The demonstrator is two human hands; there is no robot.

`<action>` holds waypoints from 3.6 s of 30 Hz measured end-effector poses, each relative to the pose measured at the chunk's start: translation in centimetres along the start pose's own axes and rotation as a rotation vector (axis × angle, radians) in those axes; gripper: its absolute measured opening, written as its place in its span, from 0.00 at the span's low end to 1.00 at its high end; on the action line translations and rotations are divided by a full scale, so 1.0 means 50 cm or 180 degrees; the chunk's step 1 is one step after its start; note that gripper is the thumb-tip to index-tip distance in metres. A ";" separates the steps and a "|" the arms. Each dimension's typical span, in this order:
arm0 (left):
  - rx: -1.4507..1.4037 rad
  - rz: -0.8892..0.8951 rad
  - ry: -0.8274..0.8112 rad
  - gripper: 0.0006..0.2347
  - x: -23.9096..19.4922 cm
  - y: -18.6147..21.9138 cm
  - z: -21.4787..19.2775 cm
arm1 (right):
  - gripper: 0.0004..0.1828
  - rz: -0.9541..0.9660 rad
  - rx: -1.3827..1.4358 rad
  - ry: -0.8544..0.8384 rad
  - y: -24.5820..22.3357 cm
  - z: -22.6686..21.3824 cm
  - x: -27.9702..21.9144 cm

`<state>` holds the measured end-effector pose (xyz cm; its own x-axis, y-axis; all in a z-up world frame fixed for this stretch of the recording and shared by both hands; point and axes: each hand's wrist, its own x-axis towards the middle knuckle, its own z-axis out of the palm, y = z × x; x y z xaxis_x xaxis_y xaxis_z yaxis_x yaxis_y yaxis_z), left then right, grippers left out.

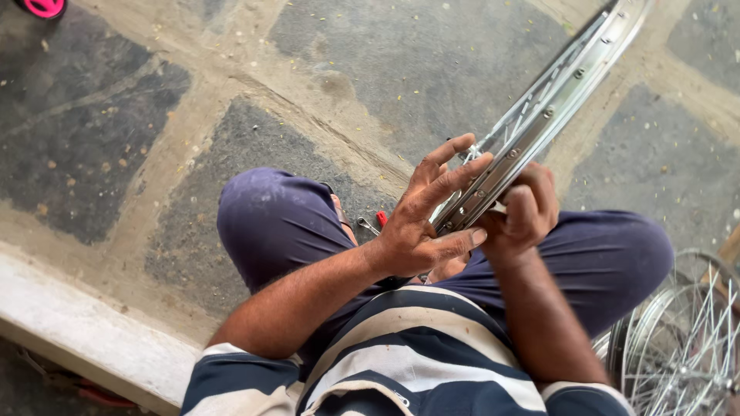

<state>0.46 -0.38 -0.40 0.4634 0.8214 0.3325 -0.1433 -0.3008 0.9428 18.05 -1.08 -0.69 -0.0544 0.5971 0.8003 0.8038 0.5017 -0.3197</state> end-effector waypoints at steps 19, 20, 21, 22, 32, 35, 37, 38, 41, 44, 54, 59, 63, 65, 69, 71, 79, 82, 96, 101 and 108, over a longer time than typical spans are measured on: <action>0.0025 0.0031 -0.0106 0.32 -0.003 -0.012 0.002 | 0.26 0.0447 0.0485 -0.1269 0.024 -0.056 0.024; 0.0079 0.0078 -0.0102 0.32 -0.004 -0.012 0.003 | 0.26 0.0337 0.0337 -0.0807 0.005 -0.051 0.015; 0.0138 0.0139 -0.0117 0.32 -0.002 -0.014 0.004 | 0.27 0.0225 0.0176 -0.0326 -0.001 -0.053 0.013; 0.0222 0.0176 -0.0101 0.33 0.001 -0.017 0.006 | 0.25 0.0294 0.0226 -0.0425 -0.003 -0.053 0.010; 0.0277 0.0228 -0.0246 0.35 0.064 0.014 -0.014 | 0.25 0.0476 0.0190 -0.0385 -0.004 -0.046 -0.008; -0.0020 -0.0136 -0.0525 0.41 0.151 0.009 -0.012 | 0.23 0.0629 0.0044 -0.0720 -0.028 -0.056 -0.042; -0.0180 -0.0302 -0.0586 0.44 0.175 0.013 -0.013 | 0.24 0.0786 0.0096 -0.0888 -0.032 -0.065 -0.037; -0.0194 -0.0285 -0.0530 0.43 0.181 0.016 -0.015 | 0.25 0.0916 0.0190 -0.0922 -0.025 -0.069 -0.025; -0.0395 -0.0299 -0.0486 0.43 0.134 0.021 -0.016 | 0.24 0.1433 0.1272 -0.0499 -0.004 -0.091 -0.002; -0.0405 -0.0277 -0.0440 0.43 0.065 0.019 -0.014 | 0.21 0.1415 0.1594 -0.0665 0.023 -0.101 -0.005; 0.0172 0.0185 -0.0323 0.43 -0.010 -0.002 -0.009 | 0.16 0.1572 0.3635 -0.1500 0.121 -0.051 -0.002; -0.0006 -0.0016 -0.0326 0.44 -0.003 -0.009 -0.021 | 0.15 0.1526 0.3008 -0.1541 0.117 -0.043 -0.005; 0.0045 -0.0038 -0.0251 0.43 -0.003 -0.013 -0.024 | 0.17 0.0796 0.2087 -0.0927 0.067 -0.012 0.001; -0.0118 0.0098 -0.0173 0.40 -0.006 -0.016 -0.009 | 0.17 -0.0016 0.0494 -0.0249 0.046 0.014 0.007; -0.0212 0.0126 -0.0037 0.38 -0.006 -0.014 -0.003 | 0.21 -0.0031 -0.0166 0.0005 0.004 0.019 0.012; -0.0266 0.0064 -0.0024 0.38 -0.007 -0.015 -0.009 | 0.19 0.0412 0.0795 -0.0521 0.011 -0.001 0.007; 0.0004 0.0110 0.0012 0.38 -0.004 -0.021 0.009 | 0.17 0.1900 0.1952 -0.0433 0.093 0.034 -0.099; -0.0053 0.0057 0.0013 0.37 -0.005 -0.017 0.013 | 0.10 0.1843 0.1373 -0.0510 0.088 0.048 -0.096; 0.0020 0.0114 0.0028 0.37 -0.002 -0.005 -0.013 | 0.19 0.0002 0.0237 -0.0151 0.036 0.027 -0.033; 0.0020 0.0041 -0.0004 0.38 -0.007 -0.010 -0.014 | 0.17 0.1760 0.3373 -0.1573 0.121 -0.045 -0.004; 0.0101 0.0059 -0.0013 0.38 -0.011 -0.021 0.007 | 0.14 0.2154 0.0976 -0.0153 0.086 0.044 -0.116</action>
<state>0.66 -0.70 -1.56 0.4644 0.8136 0.3499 -0.1241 -0.3314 0.9353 20.53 -1.00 -7.80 0.3625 0.8607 0.3575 0.4697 0.1626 -0.8677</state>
